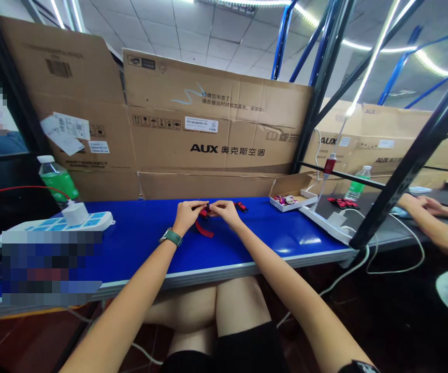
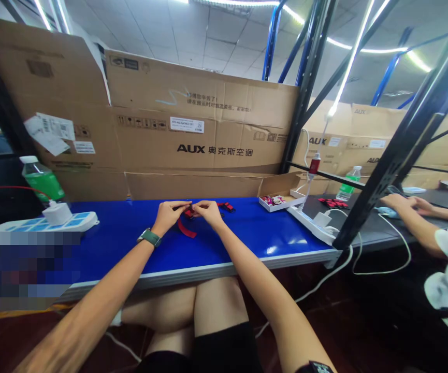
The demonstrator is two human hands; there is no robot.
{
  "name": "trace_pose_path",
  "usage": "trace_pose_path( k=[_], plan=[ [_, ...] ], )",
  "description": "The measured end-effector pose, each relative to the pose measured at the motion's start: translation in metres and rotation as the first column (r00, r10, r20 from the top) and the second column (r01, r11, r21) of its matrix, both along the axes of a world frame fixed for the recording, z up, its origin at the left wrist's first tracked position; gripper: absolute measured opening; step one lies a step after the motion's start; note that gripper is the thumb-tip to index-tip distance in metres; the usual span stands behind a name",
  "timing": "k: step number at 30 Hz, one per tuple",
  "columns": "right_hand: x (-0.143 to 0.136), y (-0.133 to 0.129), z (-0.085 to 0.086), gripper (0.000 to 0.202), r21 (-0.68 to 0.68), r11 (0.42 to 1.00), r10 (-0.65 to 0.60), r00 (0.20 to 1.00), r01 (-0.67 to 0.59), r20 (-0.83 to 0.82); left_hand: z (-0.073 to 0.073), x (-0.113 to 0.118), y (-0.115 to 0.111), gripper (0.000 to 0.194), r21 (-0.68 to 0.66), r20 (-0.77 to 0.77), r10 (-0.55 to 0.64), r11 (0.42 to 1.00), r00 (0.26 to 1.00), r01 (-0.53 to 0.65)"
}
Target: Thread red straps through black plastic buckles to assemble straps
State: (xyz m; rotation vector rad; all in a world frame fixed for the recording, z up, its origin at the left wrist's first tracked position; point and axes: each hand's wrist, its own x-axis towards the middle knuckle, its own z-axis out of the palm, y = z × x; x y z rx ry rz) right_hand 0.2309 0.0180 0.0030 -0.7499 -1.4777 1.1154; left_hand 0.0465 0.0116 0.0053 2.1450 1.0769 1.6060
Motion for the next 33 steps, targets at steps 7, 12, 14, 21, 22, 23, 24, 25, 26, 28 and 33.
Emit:
trace_pose_path(
  k=[7,12,14,21,22,23,24,25,26,28,33],
  plan=[
    [0.003,0.003,0.000,0.042,0.094,0.995,-0.025,0.999,0.029,-0.045,0.002,-0.002,0.001,0.022,0.014,-0.048,-0.057,0.998,0.997,0.057],
    [0.002,0.004,0.000,0.033,0.124,0.992,-0.031,0.999,0.032,-0.009,0.005,-0.003,-0.001,0.019,0.051,-0.080,-0.049,0.997,0.996,0.053],
    [0.001,0.004,-0.002,0.034,0.106,0.994,-0.010,1.000,0.013,-0.028,0.006,-0.002,-0.003,0.017,0.065,-0.067,-0.042,0.997,0.997,0.047],
    [0.002,0.005,-0.005,0.042,-0.011,0.998,0.053,0.984,-0.055,-0.173,0.007,-0.001,-0.005,0.015,0.102,-0.082,-0.040,0.994,0.996,0.048],
    [0.002,0.004,-0.005,0.044,-0.026,0.998,0.055,0.982,-0.061,-0.182,0.007,-0.001,-0.006,0.016,0.113,-0.102,-0.038,0.992,0.994,0.050],
    [0.002,0.003,-0.004,0.047,-0.040,0.997,0.064,0.980,-0.073,-0.186,0.008,-0.002,-0.006,0.016,0.127,-0.118,-0.031,0.991,0.992,0.046],
    [0.001,0.002,-0.004,0.049,-0.054,0.994,0.081,0.979,-0.093,-0.190,0.008,-0.002,-0.007,0.016,0.141,-0.131,-0.017,0.989,0.991,0.035],
    [0.001,0.001,-0.003,0.051,-0.070,0.990,0.106,0.976,-0.121,-0.193,0.008,-0.002,-0.008,0.016,0.152,-0.138,0.003,0.988,0.990,0.018],
    [0.000,-0.001,-0.003,0.052,-0.087,0.985,0.132,0.971,-0.152,-0.200,0.009,-0.002,-0.009,0.016,0.155,-0.145,0.022,0.988,0.989,0.000],
    [-0.002,-0.003,-0.002,0.055,-0.128,0.970,0.171,0.957,-0.205,-0.234,0.009,-0.002,-0.010,0.016,0.137,-0.152,0.041,0.990,0.987,-0.020],
    [-0.005,-0.008,0.002,0.055,-0.176,0.948,0.207,0.932,-0.267,-0.297,0.007,-0.001,-0.007,0.015,0.077,-0.124,0.026,0.997,0.992,-0.017]
  ],
)
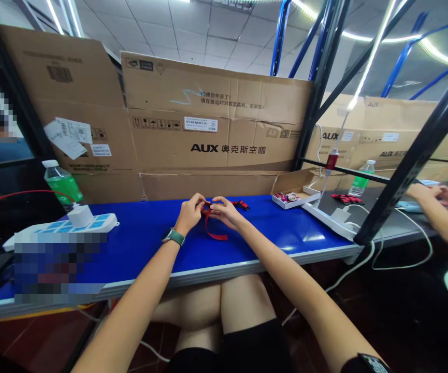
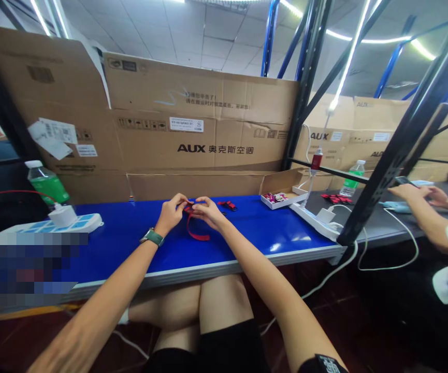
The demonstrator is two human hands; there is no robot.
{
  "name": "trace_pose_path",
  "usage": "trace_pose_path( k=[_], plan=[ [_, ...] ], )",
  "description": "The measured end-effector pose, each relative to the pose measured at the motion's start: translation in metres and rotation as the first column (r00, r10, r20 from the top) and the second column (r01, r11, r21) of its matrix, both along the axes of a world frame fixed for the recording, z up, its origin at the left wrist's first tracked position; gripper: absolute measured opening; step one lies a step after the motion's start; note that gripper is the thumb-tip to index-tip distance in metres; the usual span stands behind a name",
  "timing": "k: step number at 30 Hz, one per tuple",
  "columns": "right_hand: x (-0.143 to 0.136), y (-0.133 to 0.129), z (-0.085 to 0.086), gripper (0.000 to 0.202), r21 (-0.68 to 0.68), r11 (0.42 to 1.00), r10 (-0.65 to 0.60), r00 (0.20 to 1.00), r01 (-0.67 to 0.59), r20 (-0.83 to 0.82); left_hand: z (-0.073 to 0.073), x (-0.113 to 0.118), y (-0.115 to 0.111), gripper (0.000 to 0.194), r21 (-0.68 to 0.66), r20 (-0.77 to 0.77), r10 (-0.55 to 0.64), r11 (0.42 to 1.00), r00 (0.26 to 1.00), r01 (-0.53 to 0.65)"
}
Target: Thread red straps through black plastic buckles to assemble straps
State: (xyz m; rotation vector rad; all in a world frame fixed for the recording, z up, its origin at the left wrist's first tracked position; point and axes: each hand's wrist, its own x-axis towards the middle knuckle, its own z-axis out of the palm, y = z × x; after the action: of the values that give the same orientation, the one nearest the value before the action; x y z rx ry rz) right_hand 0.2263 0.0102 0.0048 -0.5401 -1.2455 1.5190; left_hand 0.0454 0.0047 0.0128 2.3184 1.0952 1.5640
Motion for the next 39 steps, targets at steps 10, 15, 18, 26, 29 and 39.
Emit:
trace_pose_path(
  k=[10,15,18,26,29,39],
  plan=[
    [0.004,-0.003,0.007,0.043,0.070,0.997,0.030,0.998,-0.034,0.050,-0.004,-0.003,0.008,0.013,-0.014,0.057,0.021,1.000,0.998,-0.021],
    [0.010,-0.005,0.011,0.043,0.016,0.998,-0.059,0.996,0.058,0.065,0.000,-0.007,0.008,0.015,-0.007,0.026,-0.023,1.000,0.999,0.024],
    [0.010,-0.004,0.009,0.042,0.026,0.999,-0.034,0.993,0.031,0.117,-0.001,-0.009,0.010,0.014,-0.007,0.034,0.010,1.000,0.999,-0.009],
    [0.006,0.003,-0.002,0.038,0.080,0.994,-0.093,0.974,0.078,0.205,-0.001,-0.009,0.006,0.015,0.040,-0.035,0.032,0.999,0.999,-0.031],
    [0.007,0.002,-0.001,0.038,0.069,0.993,-0.109,0.982,0.099,0.155,0.000,-0.011,0.006,0.018,0.030,-0.091,-0.019,0.999,0.996,0.022],
    [0.006,-0.002,0.004,0.043,0.178,0.975,-0.181,0.940,0.133,0.288,0.004,-0.022,0.007,0.016,0.026,-0.131,-0.008,1.000,0.991,0.011]
  ],
)
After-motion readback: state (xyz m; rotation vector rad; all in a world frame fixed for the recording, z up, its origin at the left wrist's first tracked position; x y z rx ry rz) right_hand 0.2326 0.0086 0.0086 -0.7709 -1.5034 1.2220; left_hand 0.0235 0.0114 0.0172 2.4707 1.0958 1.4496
